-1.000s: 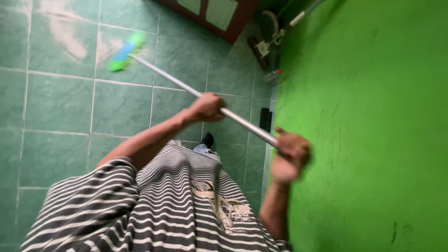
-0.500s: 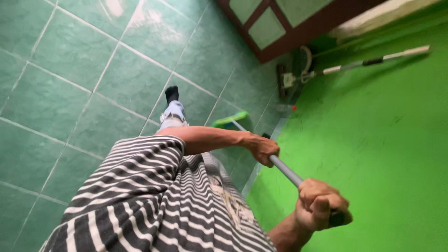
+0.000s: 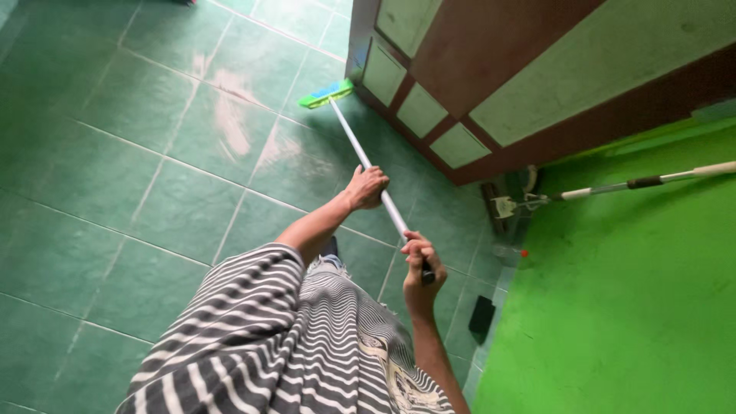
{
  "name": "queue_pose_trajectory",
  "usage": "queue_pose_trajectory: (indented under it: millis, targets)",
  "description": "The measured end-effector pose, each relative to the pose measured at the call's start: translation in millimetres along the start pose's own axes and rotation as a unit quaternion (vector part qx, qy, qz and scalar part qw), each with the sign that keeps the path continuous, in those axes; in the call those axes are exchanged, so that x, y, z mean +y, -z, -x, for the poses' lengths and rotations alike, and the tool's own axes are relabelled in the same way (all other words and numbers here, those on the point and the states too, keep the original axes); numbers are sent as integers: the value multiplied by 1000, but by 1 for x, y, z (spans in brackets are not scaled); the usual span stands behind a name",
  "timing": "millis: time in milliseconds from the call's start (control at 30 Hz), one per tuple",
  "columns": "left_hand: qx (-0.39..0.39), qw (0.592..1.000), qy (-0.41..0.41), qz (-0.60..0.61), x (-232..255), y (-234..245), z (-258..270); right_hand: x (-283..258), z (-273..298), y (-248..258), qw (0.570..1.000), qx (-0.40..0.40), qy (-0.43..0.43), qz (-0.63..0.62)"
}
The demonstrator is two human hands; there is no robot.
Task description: The person mops a green tiled floor using a long-handled mop with a green and blue head. They move the mop back and forth across the tiles, covering the area in front of a wooden door and along the green walls.
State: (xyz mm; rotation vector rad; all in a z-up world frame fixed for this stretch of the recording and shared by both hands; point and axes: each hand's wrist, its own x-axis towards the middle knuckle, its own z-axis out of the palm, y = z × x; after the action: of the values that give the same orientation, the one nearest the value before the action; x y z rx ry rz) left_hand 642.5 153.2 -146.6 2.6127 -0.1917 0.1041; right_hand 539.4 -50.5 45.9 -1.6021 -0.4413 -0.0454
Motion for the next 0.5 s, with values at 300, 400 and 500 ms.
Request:
queue_pose_trajectory:
  millis: [300,400,500]
  targets:
    - [98,915,-75,384,110,128,3,-157,-144,37,942,-130,230,-209]
    - [-20,875,-79,478,139,120,8,-164,-169,19,942,-190,109,-256]
    - [-140,896,-17,421,127,100,5,-134,-175,-24,976,-189,69,-88]
